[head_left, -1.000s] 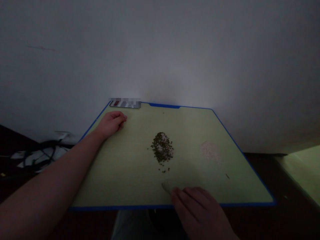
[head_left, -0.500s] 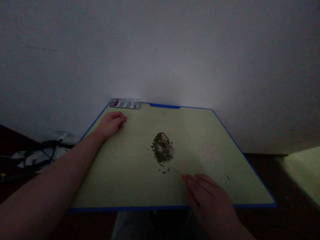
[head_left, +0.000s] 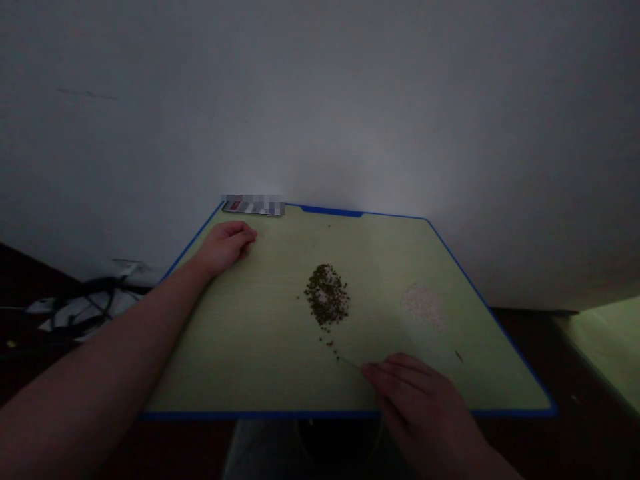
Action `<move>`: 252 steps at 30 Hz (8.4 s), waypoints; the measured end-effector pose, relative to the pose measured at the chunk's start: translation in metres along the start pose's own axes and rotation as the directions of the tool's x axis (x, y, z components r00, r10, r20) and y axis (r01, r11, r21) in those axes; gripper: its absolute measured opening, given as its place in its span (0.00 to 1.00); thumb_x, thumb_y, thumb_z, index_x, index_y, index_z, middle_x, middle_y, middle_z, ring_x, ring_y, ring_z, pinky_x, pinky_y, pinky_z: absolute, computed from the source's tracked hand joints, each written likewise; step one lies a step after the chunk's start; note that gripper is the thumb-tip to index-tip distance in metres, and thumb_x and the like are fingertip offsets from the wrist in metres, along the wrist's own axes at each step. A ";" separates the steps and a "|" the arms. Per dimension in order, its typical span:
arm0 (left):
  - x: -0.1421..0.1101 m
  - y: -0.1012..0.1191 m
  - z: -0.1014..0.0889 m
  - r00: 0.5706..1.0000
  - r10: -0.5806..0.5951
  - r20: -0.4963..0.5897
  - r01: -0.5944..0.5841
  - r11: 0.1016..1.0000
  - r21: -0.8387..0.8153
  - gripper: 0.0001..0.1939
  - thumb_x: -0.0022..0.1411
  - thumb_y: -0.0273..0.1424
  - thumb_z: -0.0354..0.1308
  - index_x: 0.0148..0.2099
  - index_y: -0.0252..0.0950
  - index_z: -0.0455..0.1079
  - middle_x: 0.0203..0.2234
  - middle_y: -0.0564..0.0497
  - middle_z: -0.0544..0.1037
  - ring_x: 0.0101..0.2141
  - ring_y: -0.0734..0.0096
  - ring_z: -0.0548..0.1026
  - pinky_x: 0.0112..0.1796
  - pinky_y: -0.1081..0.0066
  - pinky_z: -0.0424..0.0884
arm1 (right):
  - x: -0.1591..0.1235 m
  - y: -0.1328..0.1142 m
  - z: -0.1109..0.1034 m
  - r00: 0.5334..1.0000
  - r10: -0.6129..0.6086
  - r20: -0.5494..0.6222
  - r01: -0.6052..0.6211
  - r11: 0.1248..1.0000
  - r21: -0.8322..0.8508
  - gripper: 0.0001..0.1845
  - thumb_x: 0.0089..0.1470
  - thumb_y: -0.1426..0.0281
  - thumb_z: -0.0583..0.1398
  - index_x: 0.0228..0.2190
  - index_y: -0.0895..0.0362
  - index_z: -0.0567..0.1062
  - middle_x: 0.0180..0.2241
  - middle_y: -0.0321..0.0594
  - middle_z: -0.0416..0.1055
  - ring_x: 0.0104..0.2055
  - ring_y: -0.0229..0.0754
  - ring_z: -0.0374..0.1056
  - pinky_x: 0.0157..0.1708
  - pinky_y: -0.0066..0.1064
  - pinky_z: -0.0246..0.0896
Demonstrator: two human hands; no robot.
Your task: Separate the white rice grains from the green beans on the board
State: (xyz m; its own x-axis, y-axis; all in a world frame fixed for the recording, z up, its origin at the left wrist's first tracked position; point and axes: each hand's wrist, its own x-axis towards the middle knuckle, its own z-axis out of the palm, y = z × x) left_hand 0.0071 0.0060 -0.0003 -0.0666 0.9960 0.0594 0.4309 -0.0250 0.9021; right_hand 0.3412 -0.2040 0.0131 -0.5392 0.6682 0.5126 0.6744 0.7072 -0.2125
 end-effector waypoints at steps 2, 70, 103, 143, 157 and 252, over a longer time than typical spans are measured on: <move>0.001 -0.001 0.000 1.000 0.004 -0.001 -0.004 1.000 -0.004 0.11 0.50 0.36 0.57 0.21 0.37 0.65 0.11 0.57 0.64 0.15 0.76 0.61 0.18 0.74 0.56 | -0.004 0.001 -0.002 1.000 0.000 0.001 0.000 1.000 0.008 0.15 0.58 0.79 0.53 0.41 0.60 0.77 0.35 0.41 0.80 0.35 0.39 0.76 0.40 0.31 0.75; -0.001 0.004 0.002 1.000 0.007 0.000 -0.007 0.999 -0.038 0.11 0.49 0.36 0.58 0.20 0.38 0.64 0.11 0.56 0.64 0.15 0.76 0.61 0.18 0.73 0.56 | 0.008 -0.027 0.029 0.992 -0.109 0.063 0.120 0.970 -0.213 0.18 0.56 0.82 0.51 0.44 0.65 0.76 0.38 0.48 0.79 0.38 0.45 0.72 0.36 0.36 0.70; -0.002 0.004 0.001 1.000 0.004 -0.002 -0.004 1.000 -0.027 0.10 0.49 0.36 0.57 0.21 0.38 0.65 0.11 0.57 0.64 0.14 0.76 0.61 0.17 0.74 0.55 | -0.002 0.020 -0.007 0.998 0.011 -0.057 -0.020 0.987 -0.160 0.13 0.59 0.77 0.54 0.40 0.60 0.79 0.35 0.42 0.80 0.34 0.41 0.76 0.39 0.35 0.73; 0.001 -0.002 0.001 1.000 -0.009 0.001 0.009 0.999 -0.038 0.11 0.50 0.37 0.57 0.21 0.38 0.64 0.12 0.57 0.63 0.14 0.77 0.60 0.17 0.73 0.56 | 0.030 0.005 0.015 0.985 -0.139 0.105 0.078 0.889 0.451 0.19 0.54 0.83 0.53 0.43 0.56 0.75 0.38 0.38 0.79 0.39 0.38 0.72 0.47 0.34 0.64; 0.000 -0.003 0.000 1.000 0.012 0.012 -0.011 1.000 -0.027 0.11 0.50 0.38 0.58 0.22 0.38 0.65 0.12 0.57 0.64 0.15 0.76 0.61 0.19 0.73 0.57 | 0.033 -0.002 0.009 0.888 0.180 0.424 -0.358 0.849 0.389 0.17 0.55 0.82 0.53 0.39 0.54 0.77 0.36 0.37 0.77 0.38 0.38 0.72 0.41 0.30 0.66; 0.001 -0.002 -0.001 0.999 -0.011 0.051 0.009 0.999 0.036 0.12 0.54 0.39 0.56 0.26 0.37 0.64 0.13 0.58 0.65 0.17 0.76 0.61 0.21 0.72 0.56 | 0.014 0.042 0.018 0.997 -0.056 -0.059 0.035 0.947 -0.321 0.16 0.60 0.80 0.51 0.39 0.64 0.79 0.34 0.44 0.80 0.34 0.45 0.75 0.38 0.36 0.74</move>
State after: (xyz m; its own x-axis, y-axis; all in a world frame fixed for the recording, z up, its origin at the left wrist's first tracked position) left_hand 0.0049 0.0073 -0.0019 -0.0252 0.9993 0.0272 0.4626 -0.0124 0.8865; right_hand 0.3531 -0.1607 -0.0036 -0.5458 0.6126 0.5718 0.7814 0.6185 0.0832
